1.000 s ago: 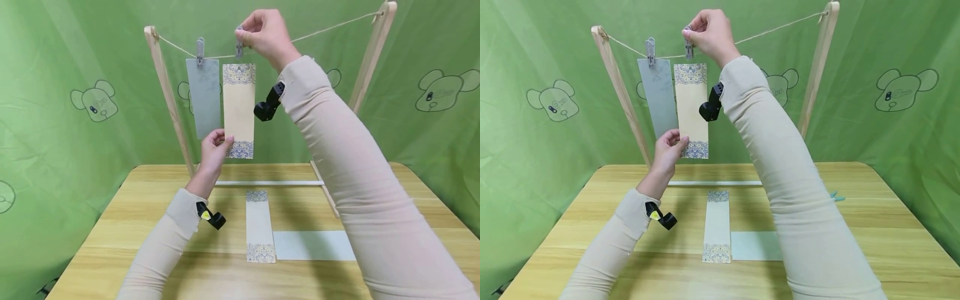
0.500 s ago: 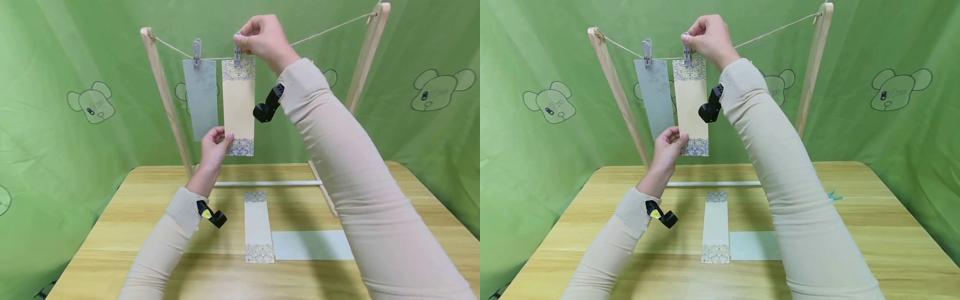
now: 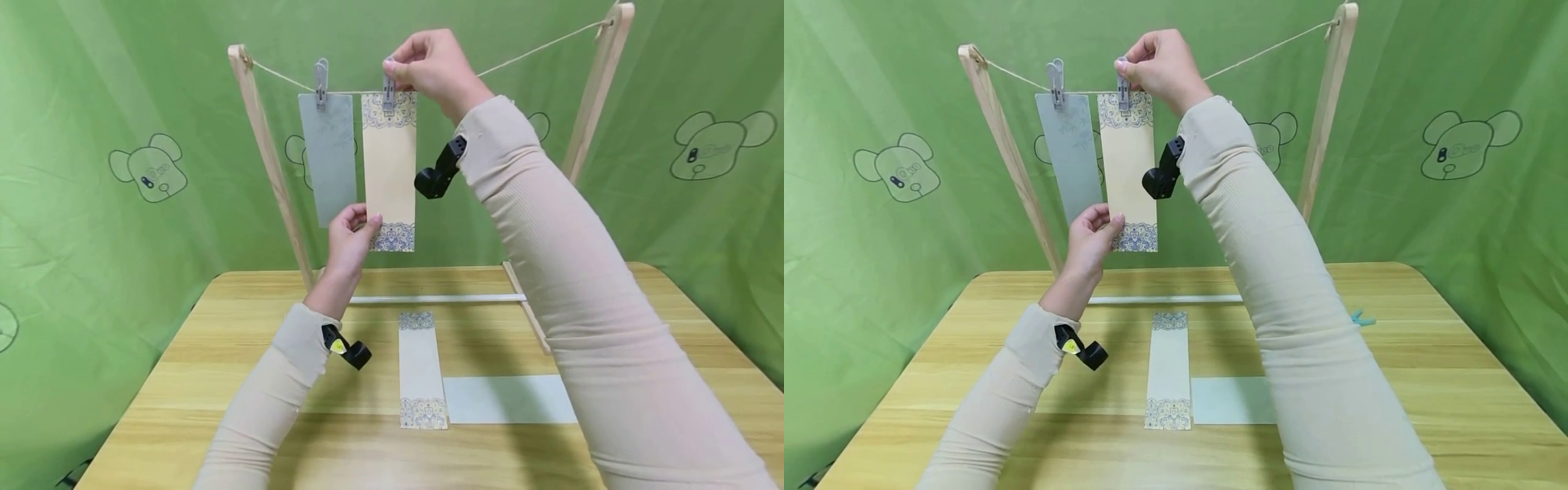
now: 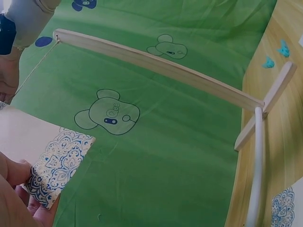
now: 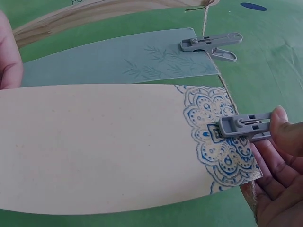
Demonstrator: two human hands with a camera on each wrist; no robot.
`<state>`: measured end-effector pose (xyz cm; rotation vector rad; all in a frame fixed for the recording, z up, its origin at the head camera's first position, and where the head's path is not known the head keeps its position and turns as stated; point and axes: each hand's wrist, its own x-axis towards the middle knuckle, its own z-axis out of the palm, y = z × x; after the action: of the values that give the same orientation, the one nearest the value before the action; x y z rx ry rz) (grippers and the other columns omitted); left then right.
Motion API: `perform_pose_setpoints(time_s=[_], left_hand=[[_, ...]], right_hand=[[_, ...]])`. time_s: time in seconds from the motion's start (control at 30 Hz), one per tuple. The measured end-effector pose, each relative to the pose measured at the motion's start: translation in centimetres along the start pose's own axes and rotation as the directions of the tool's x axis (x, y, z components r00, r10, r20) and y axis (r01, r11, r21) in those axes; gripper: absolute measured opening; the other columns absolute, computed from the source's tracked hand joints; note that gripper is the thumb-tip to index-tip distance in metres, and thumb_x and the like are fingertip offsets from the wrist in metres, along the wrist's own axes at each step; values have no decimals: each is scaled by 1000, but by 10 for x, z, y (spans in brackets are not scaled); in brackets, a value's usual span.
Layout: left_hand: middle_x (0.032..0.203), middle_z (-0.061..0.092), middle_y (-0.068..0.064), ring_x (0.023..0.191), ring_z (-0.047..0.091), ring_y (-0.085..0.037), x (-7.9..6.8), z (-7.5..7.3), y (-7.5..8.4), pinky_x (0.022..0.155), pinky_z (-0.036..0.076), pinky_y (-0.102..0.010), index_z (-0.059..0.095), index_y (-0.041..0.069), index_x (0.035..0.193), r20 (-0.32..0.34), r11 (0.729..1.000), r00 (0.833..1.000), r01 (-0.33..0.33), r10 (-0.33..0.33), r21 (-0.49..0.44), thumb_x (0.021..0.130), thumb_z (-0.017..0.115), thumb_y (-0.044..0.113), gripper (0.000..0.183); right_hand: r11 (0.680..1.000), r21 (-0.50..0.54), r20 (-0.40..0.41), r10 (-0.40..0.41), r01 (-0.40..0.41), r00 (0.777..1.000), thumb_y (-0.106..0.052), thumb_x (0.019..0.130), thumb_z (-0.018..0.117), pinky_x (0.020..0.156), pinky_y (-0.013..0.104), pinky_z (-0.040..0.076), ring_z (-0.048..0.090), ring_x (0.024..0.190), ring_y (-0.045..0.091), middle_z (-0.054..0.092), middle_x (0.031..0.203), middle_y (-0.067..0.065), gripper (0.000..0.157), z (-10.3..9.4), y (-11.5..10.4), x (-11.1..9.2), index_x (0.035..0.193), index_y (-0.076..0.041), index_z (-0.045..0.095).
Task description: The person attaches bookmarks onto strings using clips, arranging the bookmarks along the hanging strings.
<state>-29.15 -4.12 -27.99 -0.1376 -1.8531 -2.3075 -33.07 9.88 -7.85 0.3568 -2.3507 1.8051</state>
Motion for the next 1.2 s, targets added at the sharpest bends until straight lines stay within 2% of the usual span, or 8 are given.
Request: perform_pose_setpoints(time_s=[0.27,0.47,0.7,0.93,1.2], left_hand=[[87,58,0,80,56,-10,1,1,-1,76,52,-19,60,-1,103,-8,1000,1000,5,-5,-3,86,63,-2,18],[89,59,0,81,56,-10,2,0,-1,77,52,-20,60,0,104,-10,1000,1000,3,-3,9,86,63,-1,18],[90,60,0,82,57,-10,2,-4,-5,76,52,-19,60,1,105,-8,1000,1000,-5,5,19,86,65,2,20],[87,64,2,78,59,-8,3,-6,-7,69,51,-17,62,1,106,0,1000,1000,-27,27,12,85,68,5,22],[83,65,3,73,58,-7,2,-8,-12,62,48,-15,63,-1,106,11,1000,1000,-29,29,9,85,68,8,23]], right_hand=[[999,-21,37,36,-35,999,-12,88,65,91,25,47,56,82,12,60,94,2,14,-2,0,0,100,-5,61],[996,-73,95,57,-50,994,-19,90,63,98,28,42,56,88,11,58,96,0,17,-4,-1,0,103,-8,60],[994,-109,167,48,-30,985,-22,90,63,83,22,45,55,92,11,59,99,0,33,-7,2,-1,119,-7,57],[996,-51,172,80,-72,982,-20,89,65,91,22,44,55,97,12,60,108,1,37,-12,0,-2,122,-6,57],[989,47,176,133,-143,975,-12,88,65,96,23,45,58,95,14,62,104,5,37,-14,-2,-2,123,-3,56]])
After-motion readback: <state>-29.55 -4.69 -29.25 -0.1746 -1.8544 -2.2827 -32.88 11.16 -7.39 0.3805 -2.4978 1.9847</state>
